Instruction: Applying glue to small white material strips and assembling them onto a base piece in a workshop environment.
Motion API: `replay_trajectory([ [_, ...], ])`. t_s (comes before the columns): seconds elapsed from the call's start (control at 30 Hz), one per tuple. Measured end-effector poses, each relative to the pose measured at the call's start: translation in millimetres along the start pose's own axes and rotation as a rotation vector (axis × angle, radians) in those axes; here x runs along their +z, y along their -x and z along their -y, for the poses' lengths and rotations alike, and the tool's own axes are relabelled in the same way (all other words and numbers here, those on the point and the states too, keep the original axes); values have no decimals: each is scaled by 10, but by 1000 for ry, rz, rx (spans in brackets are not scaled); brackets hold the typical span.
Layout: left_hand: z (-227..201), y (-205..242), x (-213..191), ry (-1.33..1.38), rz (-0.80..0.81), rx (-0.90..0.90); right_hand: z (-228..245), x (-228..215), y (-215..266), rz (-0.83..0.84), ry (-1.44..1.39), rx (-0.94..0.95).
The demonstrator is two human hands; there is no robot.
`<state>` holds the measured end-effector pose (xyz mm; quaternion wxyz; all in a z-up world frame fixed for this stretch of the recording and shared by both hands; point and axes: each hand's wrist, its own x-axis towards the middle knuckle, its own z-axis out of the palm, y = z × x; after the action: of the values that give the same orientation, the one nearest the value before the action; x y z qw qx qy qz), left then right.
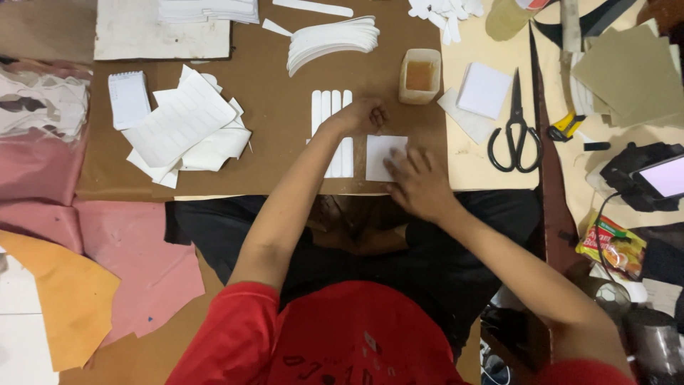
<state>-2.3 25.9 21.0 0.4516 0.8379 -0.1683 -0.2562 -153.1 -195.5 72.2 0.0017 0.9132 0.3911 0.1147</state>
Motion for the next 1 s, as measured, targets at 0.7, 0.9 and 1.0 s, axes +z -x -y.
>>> replay_trajectory([
  [0.7,-193,38,215,-502,-98,-11,282,-352,474,-311,-357,545],
  [0.9,-550,308,-136,-127,107,-55,240,-287,506,-341,-297,468],
  [1.0,-843,613,-281,135,131,-159,218,-291,496,-368,-344,426],
])
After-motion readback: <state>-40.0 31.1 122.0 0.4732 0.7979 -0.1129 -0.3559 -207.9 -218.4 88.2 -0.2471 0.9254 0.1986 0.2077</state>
